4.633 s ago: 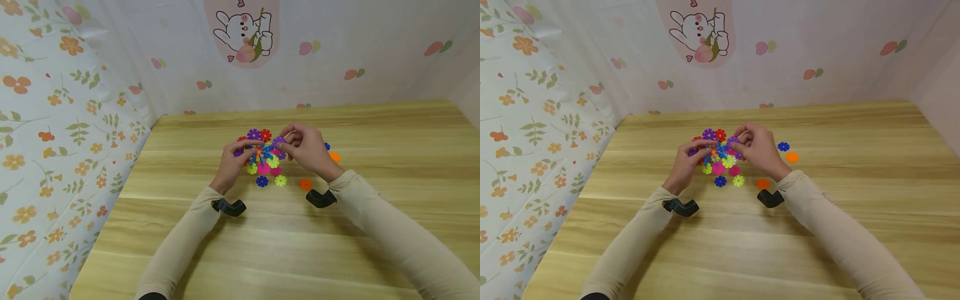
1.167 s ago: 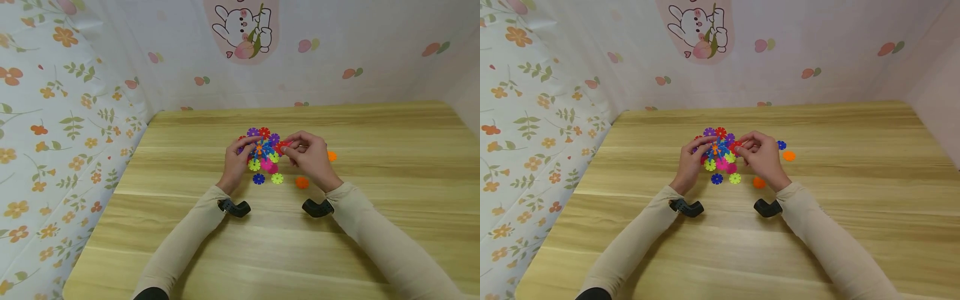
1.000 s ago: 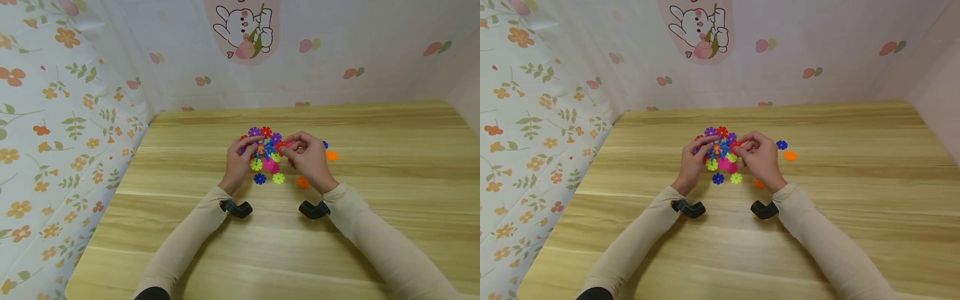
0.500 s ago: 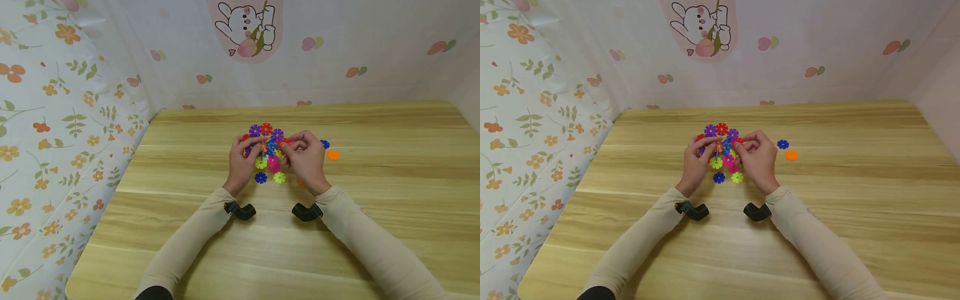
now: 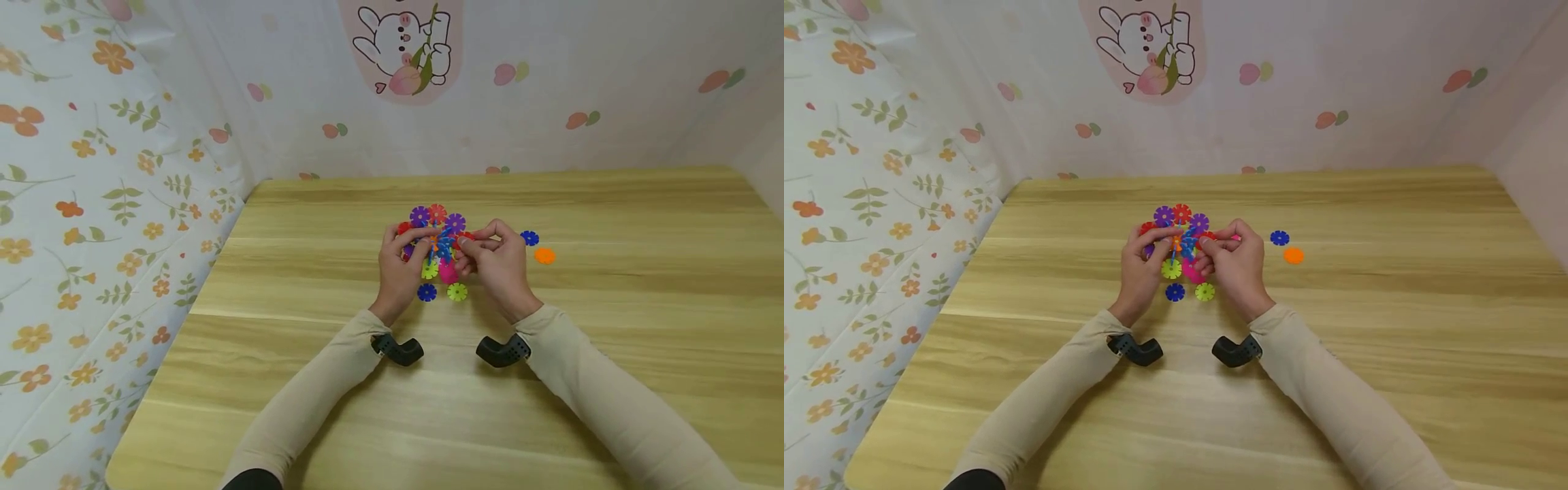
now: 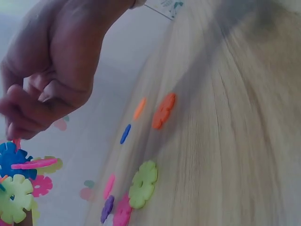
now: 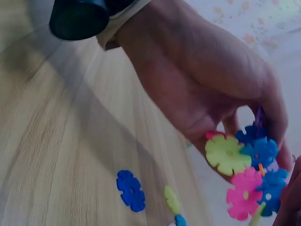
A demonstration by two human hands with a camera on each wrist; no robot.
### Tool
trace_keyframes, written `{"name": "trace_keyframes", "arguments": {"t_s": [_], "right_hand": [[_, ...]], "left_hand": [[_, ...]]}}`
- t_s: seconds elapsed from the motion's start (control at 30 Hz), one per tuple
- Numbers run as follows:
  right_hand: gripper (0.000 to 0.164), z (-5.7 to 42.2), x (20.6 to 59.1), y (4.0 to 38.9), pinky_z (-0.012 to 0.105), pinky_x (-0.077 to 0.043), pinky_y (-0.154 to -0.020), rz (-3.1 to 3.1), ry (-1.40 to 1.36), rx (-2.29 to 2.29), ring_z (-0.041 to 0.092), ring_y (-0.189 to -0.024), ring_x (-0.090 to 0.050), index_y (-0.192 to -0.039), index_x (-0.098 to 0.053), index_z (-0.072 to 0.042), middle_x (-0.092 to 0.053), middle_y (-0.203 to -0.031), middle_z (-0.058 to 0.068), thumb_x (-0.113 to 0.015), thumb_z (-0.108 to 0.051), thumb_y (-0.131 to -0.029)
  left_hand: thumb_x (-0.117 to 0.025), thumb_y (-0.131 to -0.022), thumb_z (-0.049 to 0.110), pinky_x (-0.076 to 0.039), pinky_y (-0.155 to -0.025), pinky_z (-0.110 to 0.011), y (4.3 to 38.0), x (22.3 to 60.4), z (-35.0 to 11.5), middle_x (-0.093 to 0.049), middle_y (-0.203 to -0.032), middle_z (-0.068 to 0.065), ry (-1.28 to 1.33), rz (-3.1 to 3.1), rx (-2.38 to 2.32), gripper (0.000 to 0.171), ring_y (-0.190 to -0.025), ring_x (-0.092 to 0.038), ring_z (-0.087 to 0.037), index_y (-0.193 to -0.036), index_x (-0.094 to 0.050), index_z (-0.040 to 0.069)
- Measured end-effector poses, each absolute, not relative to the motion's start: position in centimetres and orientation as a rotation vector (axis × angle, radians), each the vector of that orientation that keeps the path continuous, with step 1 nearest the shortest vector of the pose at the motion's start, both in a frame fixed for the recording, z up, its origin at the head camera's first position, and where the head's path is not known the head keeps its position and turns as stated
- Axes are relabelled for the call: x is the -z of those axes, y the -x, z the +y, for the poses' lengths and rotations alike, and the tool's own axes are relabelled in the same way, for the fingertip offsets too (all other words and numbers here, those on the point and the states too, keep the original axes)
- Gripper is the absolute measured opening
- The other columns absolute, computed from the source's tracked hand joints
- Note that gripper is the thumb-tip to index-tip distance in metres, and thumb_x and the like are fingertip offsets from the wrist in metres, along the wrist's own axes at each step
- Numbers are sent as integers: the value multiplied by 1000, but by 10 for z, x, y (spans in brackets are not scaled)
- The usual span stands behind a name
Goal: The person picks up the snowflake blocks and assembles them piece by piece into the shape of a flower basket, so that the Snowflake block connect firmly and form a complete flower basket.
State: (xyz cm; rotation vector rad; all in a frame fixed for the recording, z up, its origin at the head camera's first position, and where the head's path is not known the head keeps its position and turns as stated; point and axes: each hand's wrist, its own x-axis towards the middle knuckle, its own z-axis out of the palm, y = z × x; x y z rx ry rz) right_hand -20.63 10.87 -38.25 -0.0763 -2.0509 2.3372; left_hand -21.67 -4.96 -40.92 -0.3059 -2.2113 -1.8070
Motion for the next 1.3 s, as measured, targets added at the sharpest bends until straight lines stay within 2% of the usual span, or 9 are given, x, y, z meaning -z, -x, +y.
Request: {"name": "trace_keyframes", "arguments": {"t_s": [0.2,0.47,0.67,0.73,0.8,0.93,1.03,1.1,1.3], "right_hand": [[18,110,382,208,20,-56,-53,-1999,156,-2495,6,-50,-65,-90,-45,-5,-71,-61,-5,-61,2,-96],[15,114,383,208,19,-55,-52,-2064,151,-2510,6,-50,-62,-95,-46,-8,-70,-64,-5,-60,-4,-98],[13,123,386,208,20,-51,-52,-2279,101,-2399,10,-53,-56,-103,-49,-10,-66,-71,-3,-59,-18,-101],[18,125,387,208,20,-51,-57,-2341,118,-2318,12,-63,-56,-107,-51,-11,-64,-80,-3,-59,-26,-102],[28,124,386,209,23,-53,-66,-2398,126,-2224,17,-81,-58,-115,-52,-9,-62,-95,-1,-57,-34,-102],[53,121,384,211,39,-56,-98,-2472,84,-2173,30,-117,-56,-140,-45,-7,-51,-135,10,-53,-44,-103],[62,119,381,213,51,-49,-108,-2502,-19,-2265,37,-130,-54,-152,-34,-10,-42,-150,18,-52,-44,-103],[62,117,379,214,50,-49,-108,-2515,-79,-2303,37,-131,-54,-154,-32,-12,-42,-151,18,-53,-41,-103],[50,113,373,217,27,-56,-98,-2455,-55,-2384,24,-122,-59,-150,-38,-12,-48,-141,13,-52,-29,-105]], "left_hand": [[-56,-100,14,-40,-87,-27,214,410,-47,-54,-108,-13,272,-2217,1818,23,-103,-45,-15,-104,-78,8],[-55,-101,16,-41,-92,-28,213,409,-48,-53,-118,-11,279,-2276,1806,24,-112,-46,-20,-111,-76,11],[-55,-101,14,-52,-83,-19,217,410,-54,-50,-113,-8,266,-2271,1905,25,-102,-47,-12,-118,-74,12],[-55,-101,14,-53,-81,-19,219,408,-56,-51,-114,-9,287,-2247,1922,25,-99,-49,-12,-118,-73,11],[-54,-102,15,-53,-82,-18,220,405,-57,-51,-117,-10,304,-2236,1924,25,-99,-50,-12,-118,-73,10],[-52,-103,16,-54,-83,-19,220,400,-59,-49,-121,-11,329,-2230,1934,26,-99,-53,-12,-119,-71,8],[-51,-104,16,-53,-81,-18,221,399,-57,-48,-121,-9,348,-2231,1925,26,-97,-53,-11,-120,-70,8],[-50,-104,16,-51,-78,-18,221,398,-56,-48,-118,-9,367,-2231,1899,27,-92,-53,-9,-120,-70,8],[-48,-104,15,-47,-71,-17,222,396,-55,-48,-113,-8,376,-2256,1845,27,-82,-52,-7,-119,-70,9]]}}
